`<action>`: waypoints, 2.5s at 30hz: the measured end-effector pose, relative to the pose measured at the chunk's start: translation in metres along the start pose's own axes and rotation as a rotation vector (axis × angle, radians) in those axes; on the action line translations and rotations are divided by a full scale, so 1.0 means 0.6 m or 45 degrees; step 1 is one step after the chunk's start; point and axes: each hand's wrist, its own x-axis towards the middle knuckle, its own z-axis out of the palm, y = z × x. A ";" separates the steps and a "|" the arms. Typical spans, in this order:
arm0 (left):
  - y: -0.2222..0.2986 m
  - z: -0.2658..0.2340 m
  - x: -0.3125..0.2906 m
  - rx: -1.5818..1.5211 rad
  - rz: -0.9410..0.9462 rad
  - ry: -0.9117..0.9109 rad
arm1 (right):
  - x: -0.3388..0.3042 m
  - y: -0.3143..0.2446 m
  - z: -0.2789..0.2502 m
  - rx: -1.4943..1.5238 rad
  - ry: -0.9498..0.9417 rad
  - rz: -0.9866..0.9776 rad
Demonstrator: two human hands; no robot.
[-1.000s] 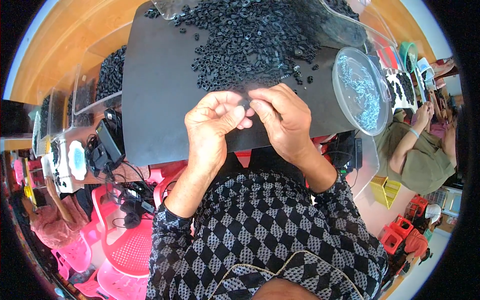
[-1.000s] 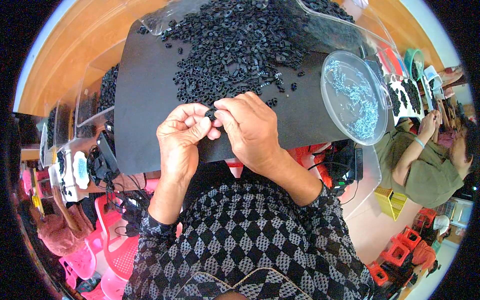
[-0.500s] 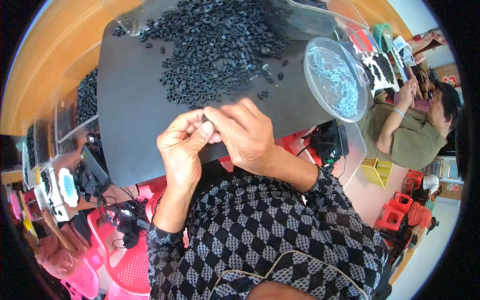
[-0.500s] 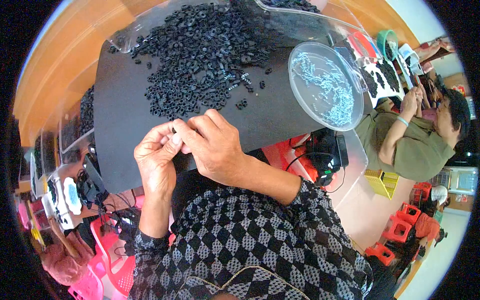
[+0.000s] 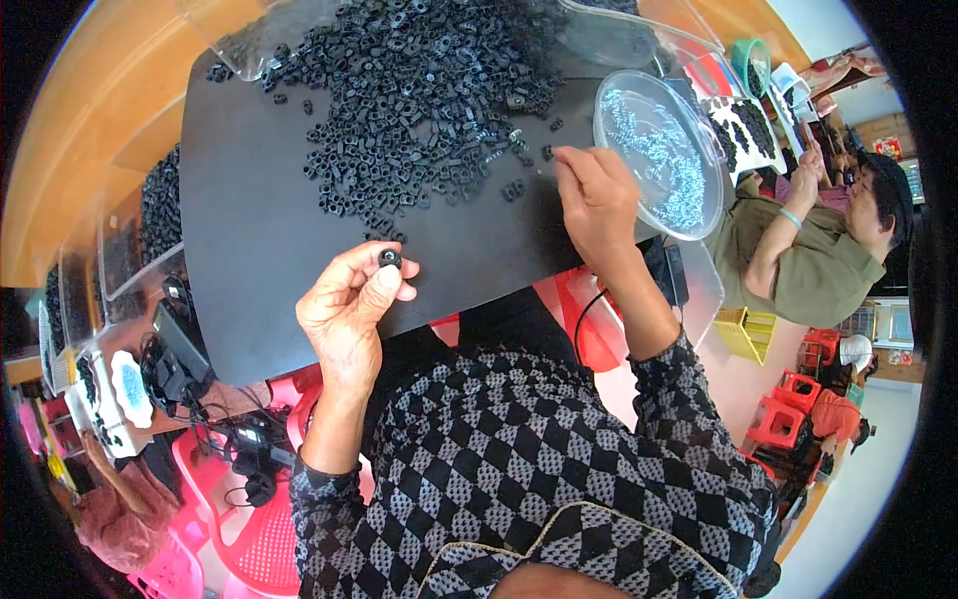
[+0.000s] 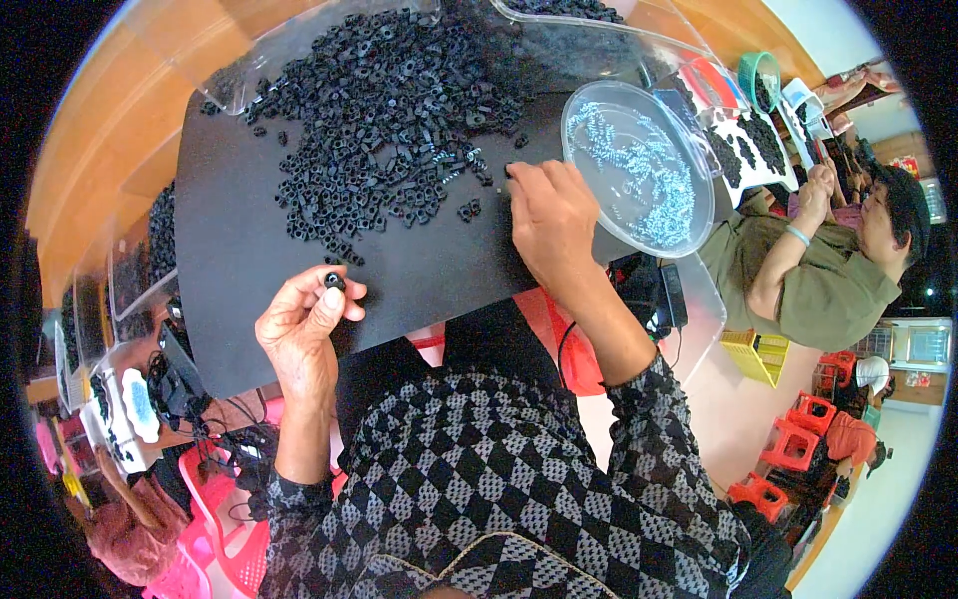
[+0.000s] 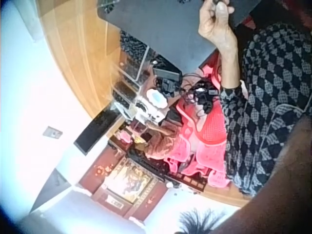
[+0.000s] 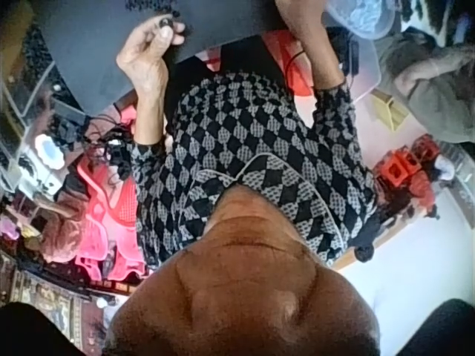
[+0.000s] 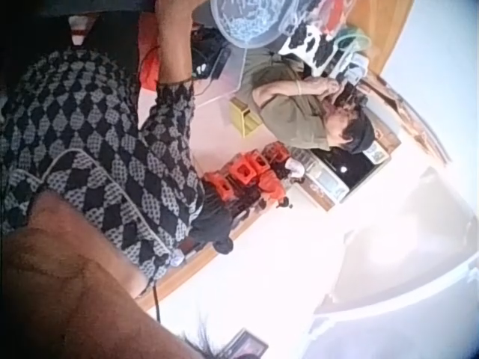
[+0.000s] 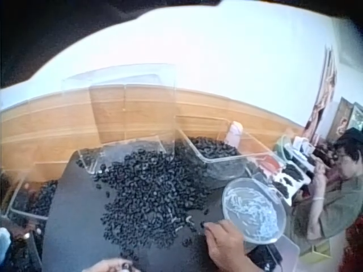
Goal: Assembling small black plastic or rubber components by hand at a workshop station.
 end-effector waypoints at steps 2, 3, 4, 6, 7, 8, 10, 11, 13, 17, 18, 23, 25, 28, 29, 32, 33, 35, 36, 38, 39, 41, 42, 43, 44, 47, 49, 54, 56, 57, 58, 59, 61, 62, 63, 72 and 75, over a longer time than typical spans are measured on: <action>-0.002 -0.002 -0.001 -0.019 0.041 -0.012 | 0.012 0.000 0.010 -0.022 0.009 -0.046; -0.004 -0.003 -0.002 -0.016 0.043 -0.007 | 0.020 -0.003 0.014 -0.077 -0.015 -0.054; -0.006 -0.004 -0.003 -0.029 0.048 -0.014 | 0.025 -0.005 0.019 -0.133 -0.039 -0.063; -0.010 -0.006 -0.004 -0.041 0.055 -0.019 | 0.030 -0.006 0.029 -0.153 -0.070 -0.065; -0.012 -0.008 -0.005 -0.034 0.067 -0.054 | 0.032 -0.005 0.033 -0.177 -0.101 -0.065; -0.012 -0.009 -0.005 -0.027 0.079 -0.088 | 0.032 -0.003 0.038 -0.175 -0.101 -0.066; -0.010 -0.009 -0.005 -0.022 0.065 -0.099 | 0.031 0.001 0.048 -0.141 -0.130 -0.103; -0.009 -0.008 -0.005 -0.017 0.051 -0.114 | 0.032 0.000 0.049 -0.139 -0.131 -0.104; -0.010 -0.008 -0.006 -0.015 0.059 -0.104 | 0.036 -0.004 0.051 -0.170 -0.160 -0.097; -0.016 -0.010 -0.006 -0.021 0.062 -0.102 | 0.043 -0.014 0.051 -0.124 -0.155 -0.108; -0.016 -0.011 -0.006 -0.020 0.062 -0.101 | 0.044 -0.017 0.051 -0.138 -0.167 -0.110; -0.015 -0.003 -0.010 0.011 0.072 -0.027 | 0.047 -0.023 0.057 -0.137 -0.179 -0.119; -0.015 -0.003 -0.009 0.002 0.072 -0.034 | 0.044 -0.019 0.061 -0.135 -0.167 -0.131; -0.015 -0.003 -0.009 0.011 0.079 -0.033 | 0.045 -0.023 0.061 -0.058 -0.099 -0.138; -0.014 -0.003 -0.008 0.027 0.089 -0.031 | 0.047 -0.024 0.060 -0.050 -0.104 -0.138; -0.010 -0.007 -0.006 0.077 0.046 -0.067 | 0.049 -0.028 0.055 0.052 -0.125 -0.101; -0.010 -0.006 -0.005 0.063 0.061 -0.077 | 0.051 -0.031 0.053 0.089 -0.134 -0.095; -0.012 -0.005 -0.007 0.020 0.072 -0.086 | 0.049 -0.038 0.051 0.162 -0.166 -0.040; -0.014 -0.005 -0.006 0.000 0.059 -0.090 | 0.048 -0.040 0.052 0.175 -0.174 -0.039; -0.015 -0.006 -0.006 0.017 0.043 -0.069 | 0.045 -0.047 0.055 0.251 -0.192 0.008; -0.015 -0.004 -0.006 0.021 0.035 -0.070 | 0.045 -0.051 0.052 0.251 -0.193 0.007; -0.012 -0.004 -0.009 0.009 0.031 -0.057 | 0.043 -0.062 0.050 0.325 -0.200 -0.028; -0.011 -0.002 -0.009 -0.006 0.024 -0.054 | 0.042 -0.066 0.046 0.321 -0.225 -0.038; -0.011 -0.002 -0.009 -0.013 0.022 -0.067 | 0.041 -0.069 0.046 0.325 -0.231 -0.092; -0.010 -0.003 -0.009 0.050 0.037 -0.075 | 0.039 -0.072 0.046 0.328 -0.238 -0.146; -0.016 -0.008 -0.007 0.097 0.072 -0.084 | 0.037 -0.070 0.042 0.311 -0.235 -0.177; -0.017 -0.008 -0.009 0.075 0.084 -0.069 | 0.038 -0.062 0.035 0.284 -0.223 -0.192; -0.014 -0.007 -0.009 0.091 0.063 -0.050 | 0.027 -0.029 0.001 0.253 -0.156 0.050; -0.017 -0.008 -0.009 0.089 0.072 -0.051 | 0.016 -0.021 -0.010 0.219 -0.162 0.089; -0.018 -0.008 -0.009 0.096 0.085 -0.046 | 0.010 -0.020 -0.013 0.217 -0.162 0.092; -0.018 -0.007 -0.009 0.097 0.083 -0.047 | 0.005 -0.020 -0.016 0.219 -0.198 0.080; -0.018 -0.006 -0.009 0.092 0.074 -0.045 | 0.001 -0.021 -0.018 0.222 -0.235 0.068; -0.018 -0.006 -0.009 0.090 0.065 -0.039 | -0.004 -0.026 -0.019 0.216 -0.253 0.027; -0.019 -0.006 -0.009 0.080 0.074 -0.036 | -0.004 -0.028 -0.017 0.209 -0.271 -0.016; -0.019 -0.005 -0.009 0.069 0.083 -0.034 | -0.003 -0.030 -0.014 0.211 -0.271 -0.014; -0.023 -0.007 -0.009 0.097 0.107 -0.082 | 0.005 -0.038 0.014 -0.093 -0.370 -0.334; -0.020 -0.007 -0.010 0.092 0.078 -0.074 | 0.011 -0.041 0.014 -0.094 -0.363 -0.356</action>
